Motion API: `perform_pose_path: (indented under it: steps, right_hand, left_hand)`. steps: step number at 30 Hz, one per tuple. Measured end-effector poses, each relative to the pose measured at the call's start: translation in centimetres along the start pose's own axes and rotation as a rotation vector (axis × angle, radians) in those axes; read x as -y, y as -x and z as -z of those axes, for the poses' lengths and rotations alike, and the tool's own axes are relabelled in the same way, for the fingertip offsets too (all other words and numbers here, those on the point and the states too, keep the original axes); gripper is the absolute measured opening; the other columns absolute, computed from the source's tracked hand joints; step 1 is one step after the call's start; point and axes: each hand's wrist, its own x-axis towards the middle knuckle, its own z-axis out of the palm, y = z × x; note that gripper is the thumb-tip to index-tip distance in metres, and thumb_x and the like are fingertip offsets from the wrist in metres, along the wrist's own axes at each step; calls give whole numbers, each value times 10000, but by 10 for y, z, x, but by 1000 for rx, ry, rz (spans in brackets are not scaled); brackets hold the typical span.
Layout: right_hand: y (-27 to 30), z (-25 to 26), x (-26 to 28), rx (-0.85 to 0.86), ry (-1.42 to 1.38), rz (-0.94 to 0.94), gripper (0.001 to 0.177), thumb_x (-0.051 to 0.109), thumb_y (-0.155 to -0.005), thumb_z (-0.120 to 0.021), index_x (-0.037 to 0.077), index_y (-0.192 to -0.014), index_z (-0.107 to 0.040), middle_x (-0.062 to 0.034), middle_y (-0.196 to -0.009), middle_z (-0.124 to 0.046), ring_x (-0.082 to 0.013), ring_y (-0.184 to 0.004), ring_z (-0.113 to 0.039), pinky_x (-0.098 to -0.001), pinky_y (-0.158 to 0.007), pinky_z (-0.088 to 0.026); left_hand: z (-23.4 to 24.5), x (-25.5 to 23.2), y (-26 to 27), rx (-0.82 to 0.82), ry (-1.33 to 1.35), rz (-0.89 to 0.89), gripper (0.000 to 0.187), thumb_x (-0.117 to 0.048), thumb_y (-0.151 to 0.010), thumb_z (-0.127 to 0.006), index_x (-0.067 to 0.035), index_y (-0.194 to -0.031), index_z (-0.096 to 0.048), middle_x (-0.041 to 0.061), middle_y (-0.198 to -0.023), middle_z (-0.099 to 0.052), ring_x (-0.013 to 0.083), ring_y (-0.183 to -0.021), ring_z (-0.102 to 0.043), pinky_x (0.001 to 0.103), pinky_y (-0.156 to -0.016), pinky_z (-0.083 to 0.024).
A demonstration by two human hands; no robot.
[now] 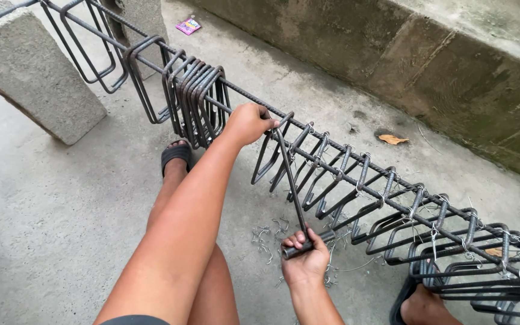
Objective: The person sits on the floor and uses a metal twisting tool to secure wire ties around a rebar cage structure. They repeatedly pick up wire ties, wrap them around the rebar intersections, and twist them tight with the tool.
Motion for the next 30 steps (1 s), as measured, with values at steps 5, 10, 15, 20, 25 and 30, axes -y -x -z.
perform_pose_path:
  steps: [5, 10, 15, 20, 25, 30]
  right_hand:
    - [26, -24, -25, -157, 6, -14, 100, 166, -975, -523, 96, -1047, -522, -29, -819, -556, -115, -671, -518, -290, -630, -441]
    - [33, -35, -33, -125, 208, -69, 199, 217, -1073, -470, 26, -1091, -526, -123, -960, -583, -214, -858, -553, -394, -824, -499]
    - [62, -72, -22, -255, 464, 18, 316, 143, -1065, -507, -122, -1234, -543, -258, -1083, -637, -292, -986, -640, -370, -910, -548]
    - [68, -71, 4, -170, 606, 272, 729, 13, -935, -571, 216, -1511, -173, -215, -1385, -527, -304, -905, -653, -366, -787, -593]
    - [79, -78, 29, 21, 707, 533, 1063, -51, -901, -549, 444, -1618, 59, -252, -1592, -384, -258, -796, -646, -375, -741, -596]
    - [71, -52, 45, 271, 726, 441, 499, -82, -935, -357, -9, -1394, -538, -304, -1139, -620, -419, -905, -674, -504, -850, -589]
  left_hand:
    - [-4, 6, -3, -1, 14, -15, 298, -339, -851, -806, -43, -854, -776, 65, -669, -671, 207, -615, -599, 345, -655, -517]
    - [-4, 9, -7, -4, 3, -30, 298, -342, -846, -804, -45, -851, -781, 74, -691, -693, 215, -637, -628, 354, -679, -533]
    - [-1, 4, -3, 0, 17, -5, 276, -321, -848, -811, -48, -842, -767, 73, -703, -695, 212, -641, -621, 353, -685, -529]
    - [-4, 7, -5, -5, -2, -12, 274, -329, -854, -807, -56, -854, -777, 78, -705, -704, 220, -647, -632, 360, -696, -533]
    - [-2, 6, 0, -13, 35, -24, 264, -307, -851, -816, -47, -833, -773, 72, -675, -683, 202, -607, -600, 352, -658, -525]
    - [-1, 4, 0, -19, 4, -31, 276, -322, -858, -799, -48, -849, -768, 84, -702, -694, 235, -648, -620, 378, -704, -533]
